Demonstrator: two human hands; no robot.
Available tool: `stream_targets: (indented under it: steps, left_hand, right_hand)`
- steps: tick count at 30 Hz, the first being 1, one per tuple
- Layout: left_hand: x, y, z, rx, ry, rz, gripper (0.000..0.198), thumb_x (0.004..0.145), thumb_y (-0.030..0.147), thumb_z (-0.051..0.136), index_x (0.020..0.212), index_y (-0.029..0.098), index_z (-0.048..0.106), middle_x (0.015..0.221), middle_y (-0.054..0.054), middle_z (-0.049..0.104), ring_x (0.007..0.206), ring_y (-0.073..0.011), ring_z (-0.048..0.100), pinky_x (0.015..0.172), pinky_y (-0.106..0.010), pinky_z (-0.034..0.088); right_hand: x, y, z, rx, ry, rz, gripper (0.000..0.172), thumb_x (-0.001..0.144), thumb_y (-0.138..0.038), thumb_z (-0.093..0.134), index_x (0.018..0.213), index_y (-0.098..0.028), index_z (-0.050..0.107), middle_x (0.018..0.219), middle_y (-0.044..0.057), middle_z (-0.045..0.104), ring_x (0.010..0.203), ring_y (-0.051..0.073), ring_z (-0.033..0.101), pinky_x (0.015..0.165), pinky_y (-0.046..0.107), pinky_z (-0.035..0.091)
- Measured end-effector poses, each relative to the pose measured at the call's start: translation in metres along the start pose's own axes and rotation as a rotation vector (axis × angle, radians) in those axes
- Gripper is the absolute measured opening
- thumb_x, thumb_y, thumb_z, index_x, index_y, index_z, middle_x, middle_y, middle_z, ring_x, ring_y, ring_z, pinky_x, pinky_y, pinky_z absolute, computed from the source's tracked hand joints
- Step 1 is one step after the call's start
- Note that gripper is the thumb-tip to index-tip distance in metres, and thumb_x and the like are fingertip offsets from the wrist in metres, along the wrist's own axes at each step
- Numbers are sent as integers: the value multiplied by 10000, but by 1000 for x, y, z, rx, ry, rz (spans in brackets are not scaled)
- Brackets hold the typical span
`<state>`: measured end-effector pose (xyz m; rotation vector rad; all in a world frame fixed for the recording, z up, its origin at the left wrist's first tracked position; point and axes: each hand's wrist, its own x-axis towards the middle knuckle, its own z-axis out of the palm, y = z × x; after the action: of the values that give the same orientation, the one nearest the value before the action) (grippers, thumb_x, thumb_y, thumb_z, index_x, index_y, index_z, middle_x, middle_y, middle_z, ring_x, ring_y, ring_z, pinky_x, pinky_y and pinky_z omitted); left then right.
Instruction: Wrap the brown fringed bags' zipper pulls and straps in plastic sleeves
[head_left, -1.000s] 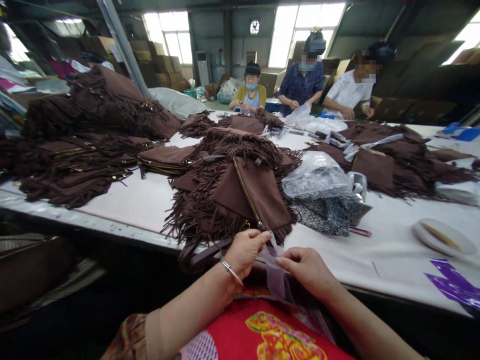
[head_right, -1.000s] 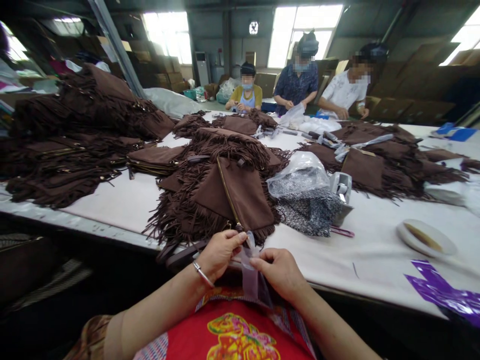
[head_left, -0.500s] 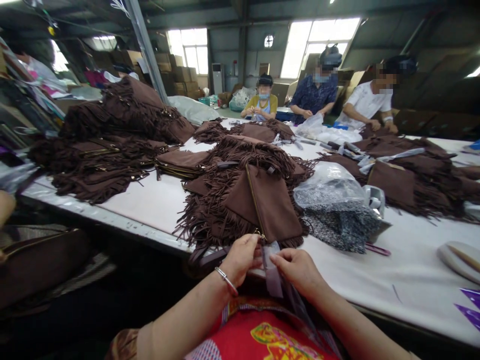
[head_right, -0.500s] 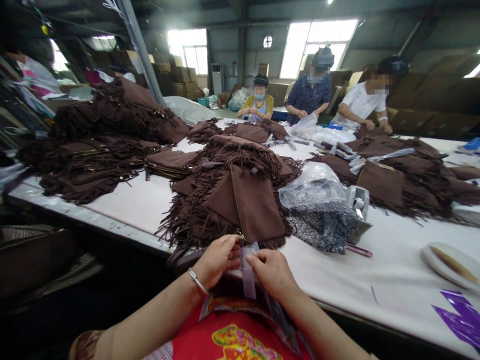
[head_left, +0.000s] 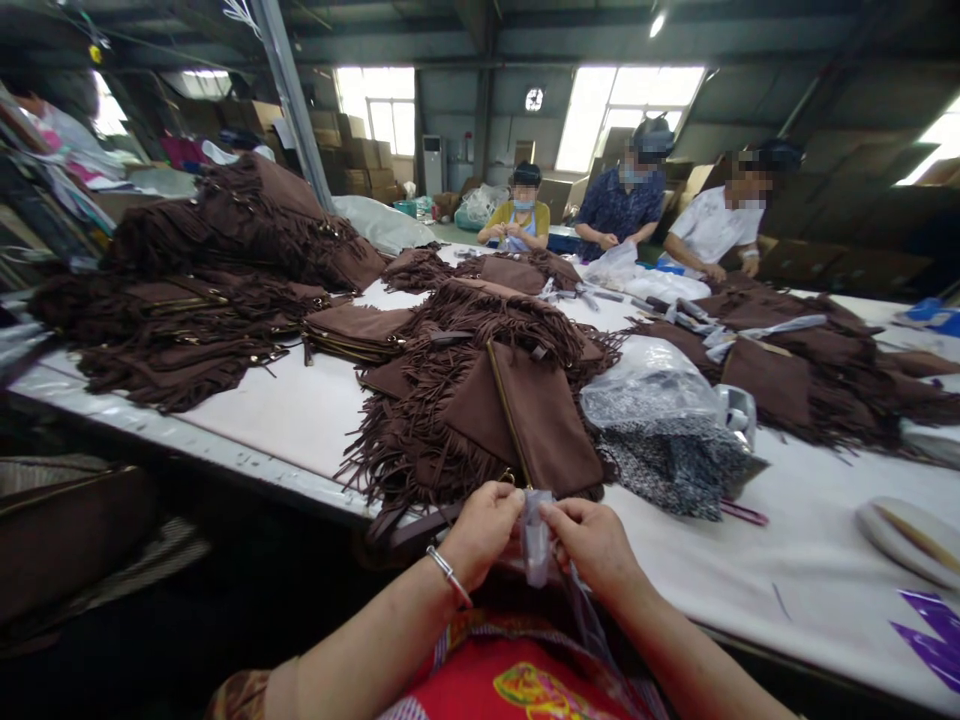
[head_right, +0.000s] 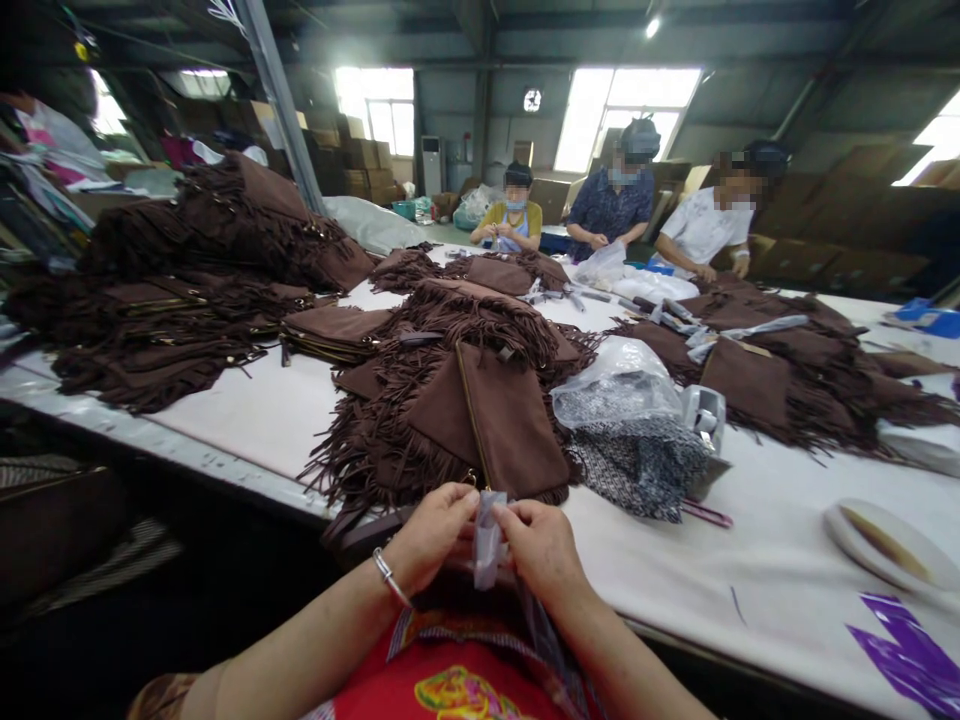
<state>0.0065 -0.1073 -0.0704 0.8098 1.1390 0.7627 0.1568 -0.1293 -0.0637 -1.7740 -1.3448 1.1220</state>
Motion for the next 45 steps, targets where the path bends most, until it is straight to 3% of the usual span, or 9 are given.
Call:
stream_targets:
  steps: [4, 9, 12, 15, 21, 31, 34, 41, 45]
  left_hand:
    - [-12, -5, 1, -73, -137, -98, 455, 692, 588, 646, 855, 169, 576, 700, -43, 650, 616, -185, 621, 578, -317, 478]
    - [-8, -11, -3, 31, 6, -14, 366, 656, 497, 705, 722, 165, 564, 621, -23, 630, 542, -146, 576, 513, -258, 436]
    - [1, -9, -5, 49, 54, 5, 269, 670, 404, 694, 756, 191, 553, 599, -10, 631, 542, -173, 601, 498, -275, 453]
    - [6, -4, -6, 102, 52, 4, 211, 672, 348, 684, 763, 204, 560, 594, -7, 632, 559, -195, 618, 513, -302, 475]
    - [6, 7, -12, 230, -8, 51, 196, 677, 364, 669, 722, 196, 579, 602, -18, 636, 550, -186, 591, 542, -299, 453]
    - [7, 22, -14, 911, 25, 406, 235, 677, 397, 680, 766, 194, 603, 741, -46, 649, 655, -205, 554, 556, -277, 327]
    - [13, 17, -14, 945, 20, 488, 48, 762, 252, 573, 756, 206, 583, 747, -59, 648, 682, -207, 561, 587, -284, 324]
    - [11, 2, -18, 904, -28, 618, 124, 867, 276, 479, 856, 211, 585, 825, -80, 655, 751, -216, 587, 648, -290, 373]
    - [7, -1, -18, 962, 10, 644, 184, 894, 330, 458, 938, 206, 588, 899, -86, 663, 816, -224, 607, 723, -299, 418]
  right_hand:
    - [3, 1, 6, 12, -23, 4, 394, 792, -527, 543, 707, -166, 675, 412, -23, 569, 369, 135, 528, 376, 217, 372]
    - [8, 4, 4, -41, -88, -50, 437, 849, -533, 462, 841, -159, 688, 630, 27, 700, 448, 150, 603, 422, 231, 434]
    - [10, 5, -7, -230, 68, -275, 345, 878, -432, 471, 963, -169, 679, 868, 70, 724, 706, 193, 669, 652, 284, 523]
    - [10, 1, -16, -453, 138, -642, 280, 892, -258, 469, 1081, -174, 657, 1040, 105, 671, 973, 214, 611, 868, 322, 472]
    - [13, -11, -18, -905, 82, -1006, 275, 867, -202, 545, 1109, -250, 666, 1119, 92, 631, 928, 229, 543, 792, 354, 386]
    - [33, -18, -16, -1012, -87, -961, 166, 872, -164, 556, 947, -211, 696, 881, 54, 661, 826, 186, 562, 737, 316, 354]
    - [38, -25, -19, -1029, -171, -917, 201, 856, -137, 551, 959, -222, 701, 873, 42, 663, 830, 174, 588, 736, 291, 377]
    - [48, -38, -17, -904, -219, -700, 194, 843, -174, 536, 866, -216, 724, 831, 40, 698, 830, 167, 641, 754, 247, 426]
    - [48, -45, -17, -903, -244, -671, 265, 811, -166, 549, 1037, -209, 680, 945, 54, 710, 914, 194, 640, 804, 262, 430]
